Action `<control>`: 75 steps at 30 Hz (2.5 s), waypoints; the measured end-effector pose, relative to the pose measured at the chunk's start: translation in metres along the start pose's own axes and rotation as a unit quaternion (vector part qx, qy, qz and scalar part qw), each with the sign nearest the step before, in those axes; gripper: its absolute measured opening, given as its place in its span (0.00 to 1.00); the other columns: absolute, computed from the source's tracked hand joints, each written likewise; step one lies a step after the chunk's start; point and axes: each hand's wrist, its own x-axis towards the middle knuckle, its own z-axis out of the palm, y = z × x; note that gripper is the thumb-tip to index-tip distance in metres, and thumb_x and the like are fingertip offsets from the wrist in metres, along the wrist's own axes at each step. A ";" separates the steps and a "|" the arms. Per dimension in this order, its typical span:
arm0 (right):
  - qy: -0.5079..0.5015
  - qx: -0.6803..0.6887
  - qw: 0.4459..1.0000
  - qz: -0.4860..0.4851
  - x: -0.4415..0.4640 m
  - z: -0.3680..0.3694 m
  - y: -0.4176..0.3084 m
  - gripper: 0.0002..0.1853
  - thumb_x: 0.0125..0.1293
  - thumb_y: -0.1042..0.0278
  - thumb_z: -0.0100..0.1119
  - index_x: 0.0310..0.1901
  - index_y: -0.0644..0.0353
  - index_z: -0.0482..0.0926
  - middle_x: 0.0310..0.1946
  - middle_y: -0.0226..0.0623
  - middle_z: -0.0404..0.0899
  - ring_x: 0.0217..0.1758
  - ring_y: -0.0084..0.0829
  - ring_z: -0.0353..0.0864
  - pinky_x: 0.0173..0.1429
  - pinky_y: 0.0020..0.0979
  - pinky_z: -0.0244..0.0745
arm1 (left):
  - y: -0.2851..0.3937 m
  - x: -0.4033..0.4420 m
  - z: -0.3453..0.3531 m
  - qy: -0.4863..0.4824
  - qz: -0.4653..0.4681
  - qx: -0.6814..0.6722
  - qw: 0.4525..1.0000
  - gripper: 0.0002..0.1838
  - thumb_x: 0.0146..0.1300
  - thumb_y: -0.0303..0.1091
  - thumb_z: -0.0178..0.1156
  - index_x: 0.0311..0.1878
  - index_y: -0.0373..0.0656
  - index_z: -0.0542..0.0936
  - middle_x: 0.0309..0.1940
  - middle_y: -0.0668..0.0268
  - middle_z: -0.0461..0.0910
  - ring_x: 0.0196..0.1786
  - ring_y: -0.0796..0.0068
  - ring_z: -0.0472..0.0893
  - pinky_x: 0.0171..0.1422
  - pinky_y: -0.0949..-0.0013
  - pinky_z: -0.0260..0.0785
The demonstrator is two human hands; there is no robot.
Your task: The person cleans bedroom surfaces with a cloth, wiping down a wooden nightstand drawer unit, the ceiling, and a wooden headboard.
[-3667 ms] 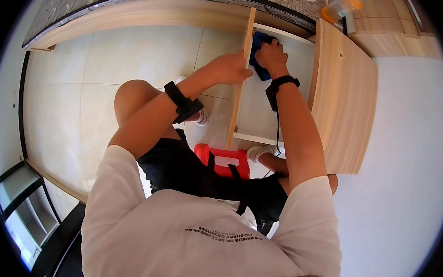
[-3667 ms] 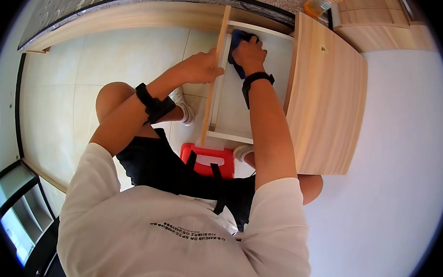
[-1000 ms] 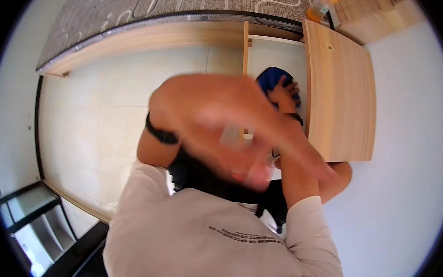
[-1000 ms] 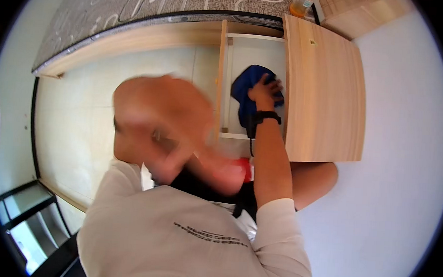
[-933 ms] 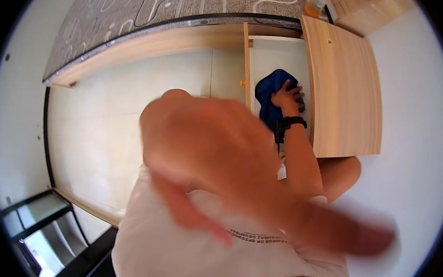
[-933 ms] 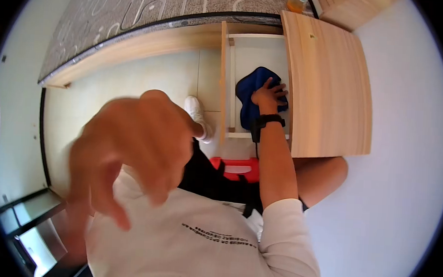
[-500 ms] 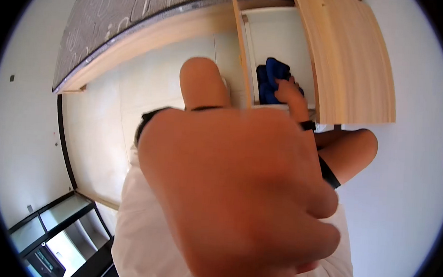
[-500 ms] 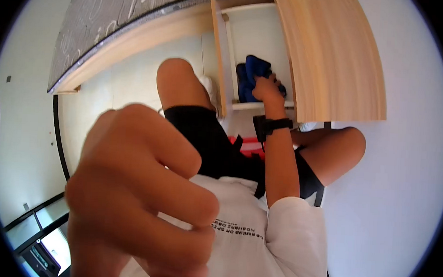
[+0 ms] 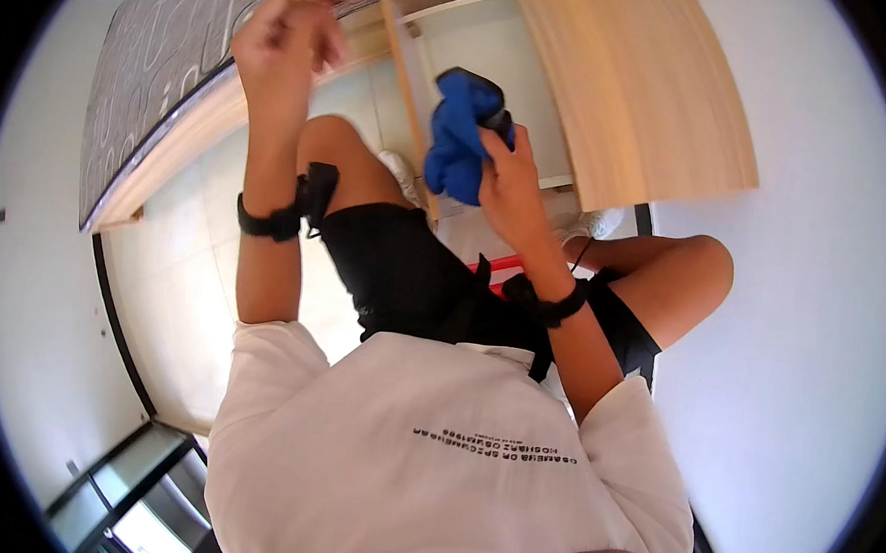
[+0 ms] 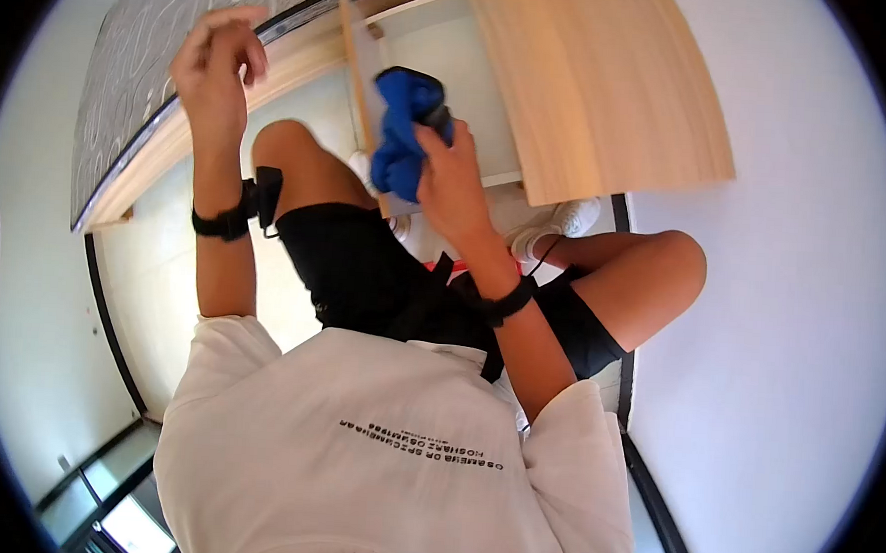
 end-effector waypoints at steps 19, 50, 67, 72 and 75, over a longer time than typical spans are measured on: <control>0.117 -0.565 0.782 0.235 0.089 -0.211 0.114 0.22 0.62 0.73 0.55 0.58 0.43 0.72 0.55 0.40 0.70 0.62 0.42 0.71 0.58 0.60 0.67 | -0.254 -0.038 0.043 0.088 -0.418 -0.111 0.897 0.24 0.68 0.49 0.48 0.60 0.43 0.69 0.56 0.56 0.74 0.57 0.64 0.74 0.60 0.58 0.66; -0.204 -0.424 0.868 0.161 0.029 -0.050 -0.037 0.27 0.59 0.51 0.63 0.58 0.54 0.75 0.46 0.48 0.77 0.45 0.49 0.82 0.41 0.49 0.79 | -0.202 -0.038 0.092 -0.298 -0.444 0.026 0.845 0.23 0.73 0.55 0.33 0.30 0.49 0.64 0.23 0.73 0.62 0.27 0.75 0.59 0.35 0.69 0.56; -0.190 -0.377 0.902 0.089 0.071 0.018 -0.011 0.27 0.61 0.55 0.62 0.61 0.49 0.70 0.46 0.54 0.77 0.42 0.56 0.82 0.42 0.49 0.79 | -0.179 -0.036 0.089 -0.400 -0.398 -0.089 0.821 0.40 0.71 0.62 0.43 0.74 0.41 0.59 0.67 0.51 0.68 0.70 0.54 0.67 0.71 0.51 0.60; -0.274 -0.435 0.841 0.167 0.041 -0.002 -0.037 0.27 0.58 0.55 0.66 0.58 0.50 0.71 0.39 0.49 0.78 0.36 0.51 0.84 0.38 0.47 0.79 | -0.180 -0.031 0.100 -0.365 -0.502 -0.058 0.782 0.48 0.71 0.66 0.24 0.75 0.26 0.45 0.71 0.37 0.55 0.75 0.42 0.55 0.76 0.47 0.51; -0.184 -0.417 0.886 0.085 0.052 0.004 -0.015 0.26 0.57 0.57 0.66 0.56 0.49 0.69 0.38 0.50 0.80 0.38 0.53 0.84 0.39 0.48 0.78 | -0.198 -0.036 0.100 -0.391 -0.449 -0.096 0.798 0.48 0.70 0.67 0.24 0.75 0.27 0.46 0.71 0.35 0.54 0.76 0.45 0.55 0.76 0.48 0.52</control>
